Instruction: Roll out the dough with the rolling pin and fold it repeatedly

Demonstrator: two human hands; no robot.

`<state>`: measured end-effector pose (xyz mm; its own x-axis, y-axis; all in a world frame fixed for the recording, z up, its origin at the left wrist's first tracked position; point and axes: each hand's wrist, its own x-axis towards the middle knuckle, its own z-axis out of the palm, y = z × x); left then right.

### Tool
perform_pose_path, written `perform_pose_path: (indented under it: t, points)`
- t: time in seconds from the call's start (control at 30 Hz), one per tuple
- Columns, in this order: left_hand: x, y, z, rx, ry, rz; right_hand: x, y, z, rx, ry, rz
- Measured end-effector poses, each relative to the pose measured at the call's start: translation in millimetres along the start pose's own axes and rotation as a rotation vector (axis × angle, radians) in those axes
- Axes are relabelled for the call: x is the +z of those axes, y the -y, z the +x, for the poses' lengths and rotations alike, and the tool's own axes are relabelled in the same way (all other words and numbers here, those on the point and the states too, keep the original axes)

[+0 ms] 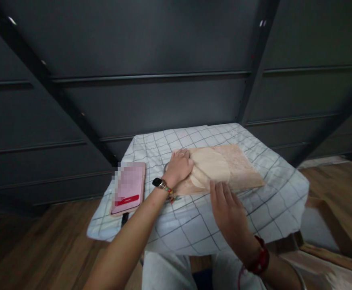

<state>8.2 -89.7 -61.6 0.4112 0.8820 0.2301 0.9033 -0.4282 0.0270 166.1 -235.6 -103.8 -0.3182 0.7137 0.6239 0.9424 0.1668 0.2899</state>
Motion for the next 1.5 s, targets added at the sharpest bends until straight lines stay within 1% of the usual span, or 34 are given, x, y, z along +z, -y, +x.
perform_pose_path:
  t: [0.07,0.13,0.2,0.23,0.3,0.37,0.43,0.47,0.5,0.57,0.63,0.7,0.73,0.8,0.87,0.93,1.0,1.07,1.13,1.17,1.23,1.3,1.37,1.43,1.5]
  points:
    - [-1,-1,-2,-0.011,0.004,0.010,2,-7,3,-0.010,0.021,0.014]
    - [-2,-1,-7,-0.031,0.015,0.027,9,-24,9,-0.053,0.025,0.083]
    - [-3,-1,-12,-0.050,0.025,0.031,16,-39,13,-0.088,-0.027,0.142]
    - [-3,-1,-13,-0.059,0.027,0.027,18,-40,13,-0.084,-0.036,0.146]
    - [-2,-1,-15,-0.065,0.014,0.019,15,-31,9,-0.039,-0.016,0.100]
    - [0,-1,-13,-0.052,-0.006,0.014,7,-10,2,0.019,0.020,0.016]
    - [1,-1,-11,-0.039,-0.015,0.006,0,6,-3,0.039,0.030,-0.036]
    - [0,-1,-11,-0.036,-0.011,0.000,-2,9,-4,0.039,0.037,-0.043]
    - [0,-1,-11,-0.040,-0.002,-0.005,-1,7,-3,0.034,0.046,-0.035]
    - [-4,-2,-15,-0.054,0.022,-0.012,5,-9,2,0.004,0.057,0.027]
    - [-7,-2,-20,-0.066,0.037,-0.013,14,-29,9,-0.056,0.032,0.134]
    - [-10,-2,-24,-0.074,0.042,-0.016,20,-39,12,-0.076,0.007,0.181]
    - [-10,-2,-24,-0.077,0.043,-0.018,19,-37,11,-0.047,0.010,0.166]
    - [-8,-2,-22,-0.074,0.040,-0.020,14,-23,5,0.035,0.015,0.088]
    - [-5,-3,-18,-0.059,0.026,-0.015,7,-5,-3,0.066,0.007,0.022]
    - [-3,-3,-15,-0.043,0.017,-0.010,2,2,-7,0.067,0.005,0.009]
    - [-4,-4,-15,-0.048,0.028,-0.009,3,-5,-5,0.037,0.018,0.043]
    - [-6,-4,-18,-0.066,0.048,-0.014,7,-18,1,-0.004,0.034,0.092]
    - [-8,-4,-22,-0.081,0.053,-0.019,9,-25,5,0.004,0.035,0.103]
    - [-8,-5,-23,-0.084,0.049,-0.021,9,-23,5,0.027,0.024,0.089]
    - [-8,-5,-22,-0.077,0.032,-0.024,6,-9,0,0.081,-0.014,0.041]
    - [-6,-5,-19,-0.061,0.020,-0.029,0,8,-7,0.097,-0.045,0.011]
    - [-4,-5,-16,-0.049,0.022,-0.039,-4,16,-11,0.102,-0.038,0.025]
    - [-4,-5,-16,-0.053,0.034,-0.045,-4,10,-10,0.098,0.002,0.068]
    - [-4,-5,-18,-0.068,0.045,-0.045,-1,-5,-5,0.072,0.045,0.111]
